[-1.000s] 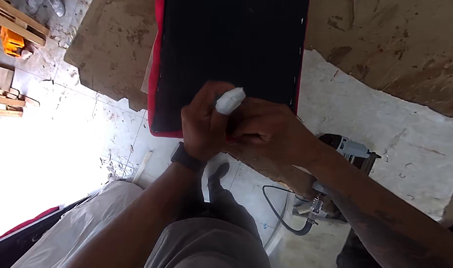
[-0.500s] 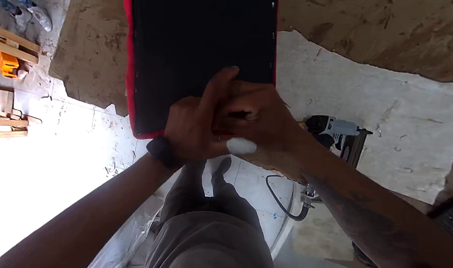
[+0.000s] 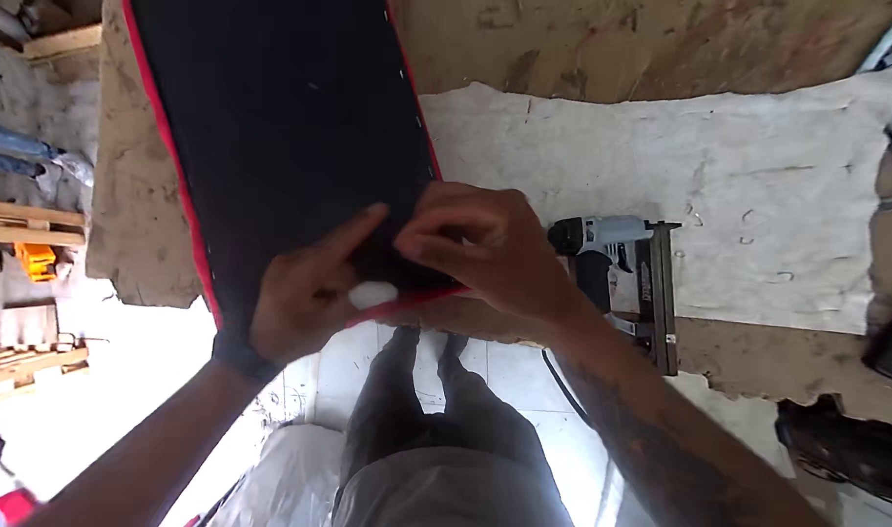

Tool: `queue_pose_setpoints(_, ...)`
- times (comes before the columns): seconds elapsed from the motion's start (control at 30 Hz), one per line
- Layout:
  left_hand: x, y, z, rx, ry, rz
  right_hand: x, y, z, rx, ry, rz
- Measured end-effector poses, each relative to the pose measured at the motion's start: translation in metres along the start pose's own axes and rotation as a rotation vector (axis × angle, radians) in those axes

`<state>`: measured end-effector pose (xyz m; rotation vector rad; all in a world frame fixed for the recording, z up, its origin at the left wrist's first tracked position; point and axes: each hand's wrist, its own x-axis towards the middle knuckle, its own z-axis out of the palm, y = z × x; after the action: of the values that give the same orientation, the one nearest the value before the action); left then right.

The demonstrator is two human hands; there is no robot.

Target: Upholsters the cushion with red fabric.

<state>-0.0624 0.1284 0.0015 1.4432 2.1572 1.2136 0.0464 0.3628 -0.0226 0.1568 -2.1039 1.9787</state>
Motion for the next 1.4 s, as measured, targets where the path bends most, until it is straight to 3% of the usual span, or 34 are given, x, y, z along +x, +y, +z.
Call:
queue_pose_setpoints(0.13, -0.026, 0.025, -0.018, -0.219, 0.598, -0.212, -0.037, -0.009, 0.005, -0.028, 0.435, 0.088)
queue_pose_setpoints(0.23, -0.066, 0.030, -0.010, -0.344, 0.849, -0.242, -0.059, -0.025, 0.027, -0.125, 0.460, 0.153)
queue_pose_setpoints(0.33, -0.100, 0.025, 0.001, -0.325, 0.697, -0.199, -0.057, -0.035, 0.059, -0.222, 0.292, 0.130)
queue_pose_setpoints(0.43, -0.085, 0.010, -0.016, -0.451, 0.586, -0.133, -0.032, -0.036, 0.101, -0.253, 0.231, 0.040)
queue_pose_setpoints(0.5, -0.059, -0.002, -0.028, -0.520, 0.574, -0.132, -0.019, -0.025, 0.130, -0.239, 0.250, 0.030)
queue_pose_setpoints(0.57, -0.034, -0.012, -0.033, -0.407, 0.467, -0.121, -0.011, -0.010, 0.146, -0.217, 0.323, 0.023)
queue_pose_setpoints(0.67, -0.005, -0.023, -0.040, -0.187, 0.308, -0.025, -0.002, 0.003, 0.147, -0.131, 0.469, -0.041)
queue_pose_setpoints(0.73, -0.010, -0.027, -0.046, -0.246, 0.263, 0.003, -0.004, -0.002, 0.135, -0.123, 0.475, -0.026)
queue_pose_setpoints(0.8, -0.035, -0.020, -0.047, -0.506, 0.338, 0.001, -0.013, -0.007, 0.112, -0.217, 0.371, 0.007)
queue_pose_setpoints(0.87, -0.063, -0.010, -0.042, -0.851, 0.509, -0.019, -0.020, -0.007, 0.085, -0.470, 0.166, 0.001)
queue_pose_setpoints(0.93, -0.095, -0.011, -0.028, -0.997, 0.573, -0.048, -0.024, -0.005, 0.074, -0.769, -0.040, -0.012)
queue_pose_setpoints(1.03, -0.131, -0.020, -0.004, -0.630, 0.488, 0.016, -0.017, -0.012, 0.081, -1.112, -0.277, -0.058)
queue_pose_setpoints(1.13, -0.131, -0.027, 0.003, -0.367, 0.631, 0.039, 0.006, -0.011, 0.081, -1.241, -0.536, -0.154)
queue_pose_setpoints(1.27, -0.123, -0.043, -0.019, -0.407, 0.806, -0.040, 0.037, -0.004, 0.070, -1.117, -0.865, -0.407)
queue_pose_setpoints(1.4, -0.093, -0.039, -0.063, -0.361, 0.654, -0.129, 0.054, 0.017, 0.062, -0.891, -0.884, -0.581)
